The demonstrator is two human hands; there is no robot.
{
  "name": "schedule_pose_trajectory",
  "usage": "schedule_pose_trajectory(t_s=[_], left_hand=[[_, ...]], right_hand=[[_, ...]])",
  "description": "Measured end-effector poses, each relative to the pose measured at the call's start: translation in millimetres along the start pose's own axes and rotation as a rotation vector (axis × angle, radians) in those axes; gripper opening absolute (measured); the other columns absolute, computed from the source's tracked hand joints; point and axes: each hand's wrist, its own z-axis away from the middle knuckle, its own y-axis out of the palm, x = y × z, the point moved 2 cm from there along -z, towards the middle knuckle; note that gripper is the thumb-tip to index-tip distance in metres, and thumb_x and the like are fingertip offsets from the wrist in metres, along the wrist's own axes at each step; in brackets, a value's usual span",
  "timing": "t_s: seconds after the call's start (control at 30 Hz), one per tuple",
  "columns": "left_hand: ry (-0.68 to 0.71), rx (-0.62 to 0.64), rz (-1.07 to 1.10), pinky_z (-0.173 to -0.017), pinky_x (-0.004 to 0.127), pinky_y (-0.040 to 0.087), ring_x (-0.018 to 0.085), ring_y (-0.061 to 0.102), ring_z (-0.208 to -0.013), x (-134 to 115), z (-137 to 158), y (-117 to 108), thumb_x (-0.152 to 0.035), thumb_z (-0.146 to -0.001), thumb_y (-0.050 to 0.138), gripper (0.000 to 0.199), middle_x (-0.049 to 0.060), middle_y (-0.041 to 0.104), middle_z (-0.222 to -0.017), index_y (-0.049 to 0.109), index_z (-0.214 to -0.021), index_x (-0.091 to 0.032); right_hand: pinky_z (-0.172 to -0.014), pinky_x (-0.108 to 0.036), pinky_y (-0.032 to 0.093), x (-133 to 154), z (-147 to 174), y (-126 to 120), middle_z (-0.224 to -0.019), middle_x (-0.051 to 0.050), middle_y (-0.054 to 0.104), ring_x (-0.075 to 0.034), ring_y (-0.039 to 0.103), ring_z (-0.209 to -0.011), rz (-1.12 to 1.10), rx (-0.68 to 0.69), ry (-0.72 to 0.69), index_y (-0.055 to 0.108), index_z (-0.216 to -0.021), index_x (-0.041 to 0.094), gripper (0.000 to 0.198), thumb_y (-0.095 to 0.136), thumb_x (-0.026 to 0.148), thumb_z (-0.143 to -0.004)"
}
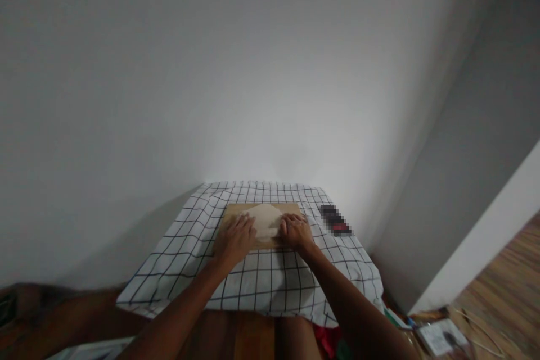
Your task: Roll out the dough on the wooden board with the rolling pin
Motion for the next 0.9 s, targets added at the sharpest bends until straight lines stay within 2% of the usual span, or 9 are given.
schedule_pose_trajectory(t_s=[0.2,0.33,0.43,0.6,0.77,0.9], left_hand=[[0.018,-0.093,0.006,-0.125,0.049,0.016,0.028,0.032,-0.148,-14,40,-5,-0.031,-0.100,0.032,0.051,0.008,0.047,-0.154,0.053,-0.143,-0.019],[0.016,-0.115,-0.029,-0.124,0.052,0.017,0.029,0.036,-0.145,-15,45,-4,-0.032,-0.100,0.031,0.050,0.008,0.049,-0.153,0.054,-0.143,-0.018],[0.020,-0.145,-0.052,-0.122,0.053,0.020,0.029,0.042,-0.141,-13,41,-3,-0.034,-0.100,0.032,0.048,0.009,0.055,-0.148,0.058,-0.139,-0.020],[-0.006,-0.170,-0.101,-0.118,0.061,0.022,0.031,0.051,-0.132,-14,25,0,-0.034,-0.100,0.034,0.045,0.010,0.063,-0.138,0.062,-0.133,-0.022],[-0.011,-0.211,-0.081,-0.118,0.064,0.016,0.033,0.048,-0.134,-30,7,10,-0.038,-0.100,0.034,0.047,0.010,0.060,-0.141,0.058,-0.138,-0.025],[-0.003,-0.175,-0.060,-0.117,0.063,0.019,0.033,0.050,-0.132,-35,-10,18,-0.036,-0.101,0.033,0.046,0.011,0.062,-0.138,0.061,-0.134,-0.024]], right_hand=[[-0.112,-0.035,0.031,3,33,3,-0.142,-0.005,0.058,-0.020,0.045,-0.135,-0.028,-0.057,-0.003,0.062,-0.131,0.022,0.043,0.027,0.033,-0.107],[-0.117,-0.041,0.025,7,44,11,-0.153,-0.007,0.046,-0.023,0.034,-0.144,0.000,-0.102,0.021,0.051,-0.145,0.021,0.047,0.027,0.037,-0.107],[-0.119,-0.048,0.019,10,46,14,-0.156,-0.009,0.042,-0.025,0.032,-0.145,0.016,-0.126,0.018,0.045,-0.149,0.022,0.050,0.026,0.040,-0.107],[-0.119,-0.055,0.010,18,30,9,-0.150,-0.011,0.049,-0.026,0.042,-0.138,0.042,-0.109,0.017,0.051,-0.143,0.023,0.047,0.026,0.040,-0.107],[-0.116,-0.061,0.003,30,5,12,-0.142,-0.009,0.058,-0.026,0.049,-0.131,0.048,-0.080,0.042,0.061,-0.129,0.027,0.042,0.027,0.037,-0.107],[-0.115,-0.058,0.011,37,-15,23,-0.135,-0.009,0.063,-0.026,0.055,-0.123,0.013,-0.064,0.054,0.067,-0.115,0.026,0.038,0.031,0.035,-0.105]])
